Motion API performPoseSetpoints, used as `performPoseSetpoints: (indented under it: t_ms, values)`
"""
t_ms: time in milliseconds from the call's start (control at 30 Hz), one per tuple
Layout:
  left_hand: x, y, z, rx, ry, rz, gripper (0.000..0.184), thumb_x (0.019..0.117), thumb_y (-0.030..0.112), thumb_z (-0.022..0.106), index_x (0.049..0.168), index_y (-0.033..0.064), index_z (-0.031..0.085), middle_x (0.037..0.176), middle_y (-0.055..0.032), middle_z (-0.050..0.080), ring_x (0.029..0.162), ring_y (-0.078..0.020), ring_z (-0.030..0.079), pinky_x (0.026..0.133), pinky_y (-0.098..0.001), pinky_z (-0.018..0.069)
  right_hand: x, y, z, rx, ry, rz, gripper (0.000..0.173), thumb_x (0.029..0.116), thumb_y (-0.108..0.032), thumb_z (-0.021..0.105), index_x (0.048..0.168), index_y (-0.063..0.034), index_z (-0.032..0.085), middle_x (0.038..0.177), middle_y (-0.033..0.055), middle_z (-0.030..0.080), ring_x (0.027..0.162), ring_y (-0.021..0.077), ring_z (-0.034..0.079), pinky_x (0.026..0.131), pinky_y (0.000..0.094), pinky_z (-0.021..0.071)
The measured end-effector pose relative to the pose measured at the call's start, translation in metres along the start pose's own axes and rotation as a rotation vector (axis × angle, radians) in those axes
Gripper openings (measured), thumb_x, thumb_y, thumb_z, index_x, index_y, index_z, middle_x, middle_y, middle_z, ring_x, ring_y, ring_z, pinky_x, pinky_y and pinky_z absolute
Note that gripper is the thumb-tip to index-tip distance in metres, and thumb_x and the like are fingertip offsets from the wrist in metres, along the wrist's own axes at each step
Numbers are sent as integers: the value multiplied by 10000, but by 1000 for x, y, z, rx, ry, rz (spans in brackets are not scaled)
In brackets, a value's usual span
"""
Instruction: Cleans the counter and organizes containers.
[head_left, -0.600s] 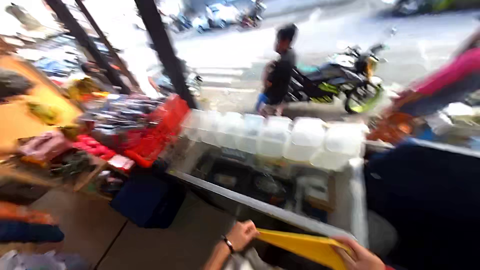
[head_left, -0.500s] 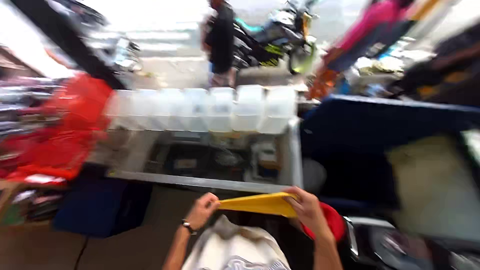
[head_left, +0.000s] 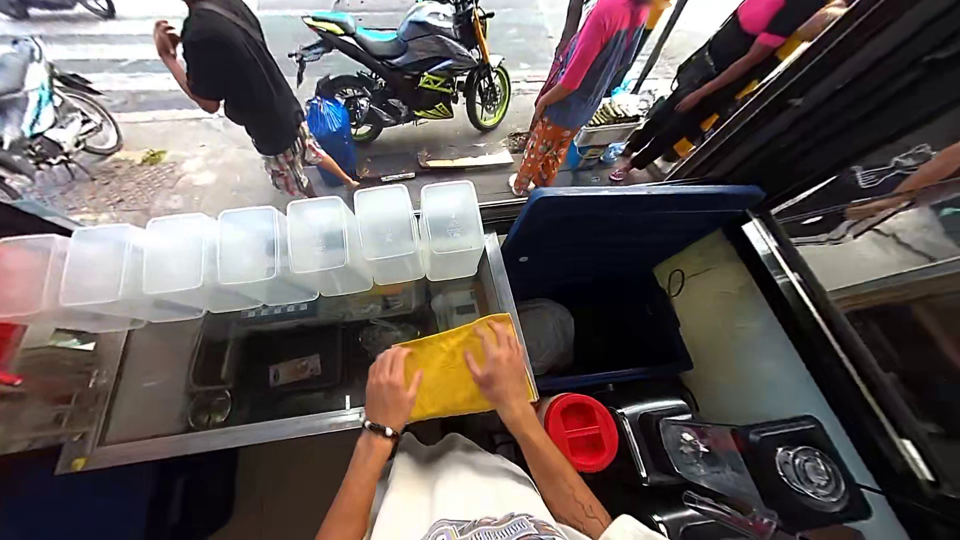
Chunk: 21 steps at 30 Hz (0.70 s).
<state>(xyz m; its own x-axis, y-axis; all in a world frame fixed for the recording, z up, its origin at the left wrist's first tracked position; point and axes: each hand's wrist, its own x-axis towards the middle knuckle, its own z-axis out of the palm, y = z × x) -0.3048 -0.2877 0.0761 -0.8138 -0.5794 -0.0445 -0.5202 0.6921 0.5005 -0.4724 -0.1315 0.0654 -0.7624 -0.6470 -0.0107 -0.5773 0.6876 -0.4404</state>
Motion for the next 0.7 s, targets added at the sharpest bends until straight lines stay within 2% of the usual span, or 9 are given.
performPoseSetpoints:
  t_ms: [67,133,167,233,333,433,500,600,700]
  values:
    - [-12,6,23,79,-56,95,754,933,512,661,1461,-7,520,1545,-243,459,1473,-403,389,1223,-540,302,-21,-6,38,-89,59,39,730,924,-689,500,1494,-236,546,1602,216,389,1505,442,305,1201,665,230]
    - [-14,11,40,189,-138,138,1013,893,717,572,1547,-34,384,1622,-284,311,1530,-440,259,1254,-577,210,-25,-7,62,-209,127,100,849,903,-788,384,1558,-252,460,1647,219,307,1542,433,229,1232,665,138]
    - [-11,13,46,235,-202,124,1072,883,766,529,1580,-21,322,1654,-287,225,1551,-448,184,1262,-586,150,-23,-8,67,-259,149,115,879,898,-805,355,1570,-245,441,1652,217,300,1545,431,224,1231,667,132]
    - [1,9,50,266,-224,118,1125,847,811,523,1599,6,294,1666,-289,178,1554,-462,148,1259,-606,113,-11,-11,68,-296,158,106,902,907,-800,337,1582,-207,418,1657,228,282,1544,446,215,1224,681,136]
    - [20,-9,37,173,-206,92,1166,776,799,640,1608,55,305,1673,-266,186,1562,-436,142,1273,-587,100,8,-27,72,-294,154,45,892,930,-759,341,1590,-162,395,1657,251,263,1545,463,196,1209,709,148]
    - [31,-54,6,156,-214,34,1150,792,766,659,1628,84,262,1694,-235,138,1579,-397,95,1287,-534,81,29,-75,92,-285,108,-30,921,939,-742,352,1613,-115,326,1655,304,206,1538,515,152,1178,761,118]
    - [25,-95,-14,161,-175,25,1116,816,761,638,1624,83,274,1689,-234,159,1580,-384,109,1293,-508,85,33,-118,112,-283,113,-85,955,931,-741,341,1604,-63,323,1636,351,195,1515,564,158,1145,797,105]
    - [6,-170,-58,172,-130,-58,1116,806,748,664,1621,87,286,1692,-222,164,1582,-369,112,1292,-511,84,35,-203,149,-301,88,-175,962,935,-724,348,1593,-24,322,1618,388,185,1502,591,155,1128,817,107]
    - [-31,-246,-105,177,-91,-252,1154,770,751,693,1623,91,284,1696,-221,147,1584,-369,95,1294,-516,81,29,-295,194,-264,32,-344,942,934,-713,382,1578,-26,361,1615,381,211,1505,585,153,1134,816,105]
